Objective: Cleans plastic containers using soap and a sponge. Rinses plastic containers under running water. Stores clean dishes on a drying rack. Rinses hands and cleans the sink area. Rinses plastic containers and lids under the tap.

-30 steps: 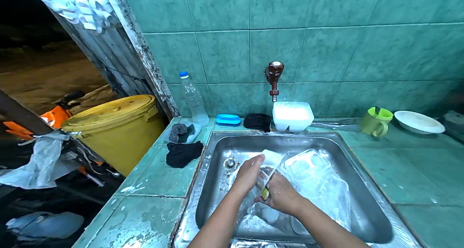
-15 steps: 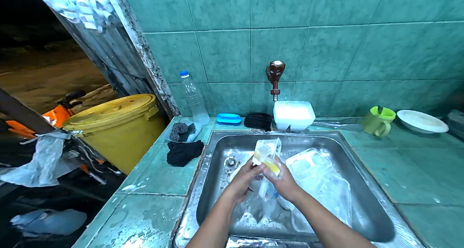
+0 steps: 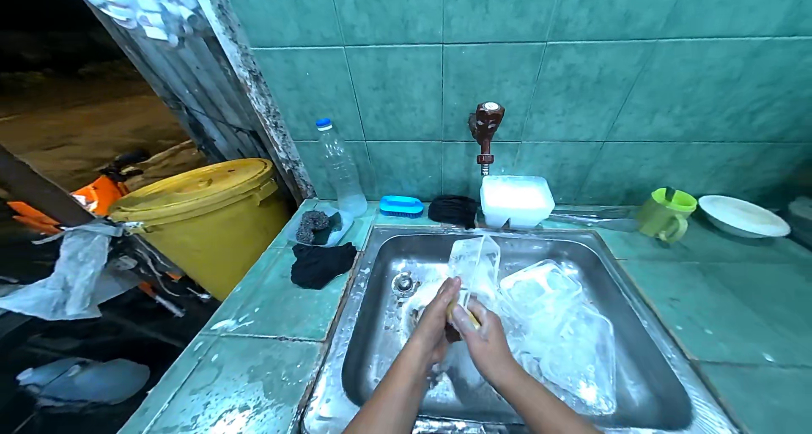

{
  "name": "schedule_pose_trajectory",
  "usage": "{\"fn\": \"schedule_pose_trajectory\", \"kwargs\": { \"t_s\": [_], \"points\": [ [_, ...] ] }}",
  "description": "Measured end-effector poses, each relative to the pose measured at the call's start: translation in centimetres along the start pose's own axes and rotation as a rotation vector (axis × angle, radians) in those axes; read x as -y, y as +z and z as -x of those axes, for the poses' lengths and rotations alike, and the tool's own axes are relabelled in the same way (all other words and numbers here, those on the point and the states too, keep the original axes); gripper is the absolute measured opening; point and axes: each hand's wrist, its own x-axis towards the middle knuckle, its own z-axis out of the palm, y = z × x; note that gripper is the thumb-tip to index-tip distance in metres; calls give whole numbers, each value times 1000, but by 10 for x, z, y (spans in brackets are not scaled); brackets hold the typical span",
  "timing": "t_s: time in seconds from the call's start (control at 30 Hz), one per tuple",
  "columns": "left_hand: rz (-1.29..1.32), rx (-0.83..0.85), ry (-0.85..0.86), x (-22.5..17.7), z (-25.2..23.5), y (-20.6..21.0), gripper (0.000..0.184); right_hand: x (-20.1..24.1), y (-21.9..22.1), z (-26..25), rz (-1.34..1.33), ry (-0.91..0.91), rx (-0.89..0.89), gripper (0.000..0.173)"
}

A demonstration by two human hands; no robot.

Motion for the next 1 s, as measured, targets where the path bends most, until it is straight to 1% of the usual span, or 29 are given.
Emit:
{"fn": "schedule_pose_trajectory", "kwargs": {
  "t_s": [0.03, 0.07, 0.13, 0.17, 0.2, 0.23, 0.27, 0.3, 0.33, 0.4, 0.47, 0.5, 0.53, 0.57, 0.6, 0.63, 0.67, 0.73, 0.77, 0.8, 0.83, 0.87, 0.93, 0.97, 1.0],
  "points": [
    [18, 3, -4, 1, 0, 3, 47, -1, 1, 0, -5, -5, 48, 43],
    [20, 5, 1, 0, 1, 4, 47, -4, 0, 1, 29, -33, 109, 52],
    [2, -3, 15, -3, 2, 5, 45, -12, -8, -1, 258, -112, 233, 69],
    [-16, -19, 29, -3, 2, 5, 44, -14, -13, -4, 418, -126, 299, 71],
    [-51, -39, 51, -2, 1, 4, 44, -14, -18, -8, 576, -120, 371, 70],
    [-103, -45, 71, -1, -1, 2, 51, -15, -21, -11, 712, -118, 433, 67],
    [-141, -47, 89, 1, -4, 1, 57, -18, -20, -13, 793, -137, 448, 62],
    [-160, -54, 103, 4, -6, 2, 60, -20, -18, -13, 804, -146, 434, 57],
    [-166, -59, 115, 8, -7, 2, 61, -19, -15, -12, 727, -133, 383, 54],
    [-148, -56, 128, 12, -13, 1, 60, -10, -8, -12, 367, -20, 221, 54],
    [-134, -66, 147, 12, -15, 1, 56, -5, 1, -9, 2, 102, 85, 61],
    [-124, -62, 147, 11, -15, 0, 56, -6, 6, -7, -125, 125, 35, 64],
    [-115, -56, 141, 10, -15, 1, 55, -8, 10, -4, -184, 120, 3, 66],
    [-106, -52, 129, 9, -15, 1, 54, -13, 11, -2, -160, 74, -1, 67],
    [-97, -50, 111, 9, -14, 1, 54, -18, 9, -2, -49, 11, 44, 68],
    [-90, -62, 101, 8, -14, 2, 53, -24, 5, -4, 126, -56, 123, 67],
    [-97, -76, 101, 9, -13, 3, 52, -28, -1, -7, 321, -107, 212, 61],
    [-173, -73, 136, 10, -13, 4, 53, -35, -9, -13, 678, -120, 374, 52],
    [-212, -74, 161, 13, -14, 4, 54, -36, -9, -14, 745, -113, 400, 49],
    [-230, -79, 182, 15, -15, 4, 55, -32, -9, -14, 721, -95, 391, 48],
    [-227, -83, 197, 17, -17, 4, 55, -27, -8, -13, 610, -68, 350, 49],
    [-210, -85, 201, 19, -17, 2, 55, -21, -7, -12, 421, -29, 284, 52],
    [-131, -113, 193, 20, -18, 0, 53, -9, -4, -12, 10, 117, 158, 61],
    [-97, -120, 185, 18, -17, 1, 52, -5, -1, -12, -137, 167, 101, 63],
    [-85, -119, 177, 15, -16, 2, 51, -5, 2, -10, -224, 179, 58, 64]
  ]
}}
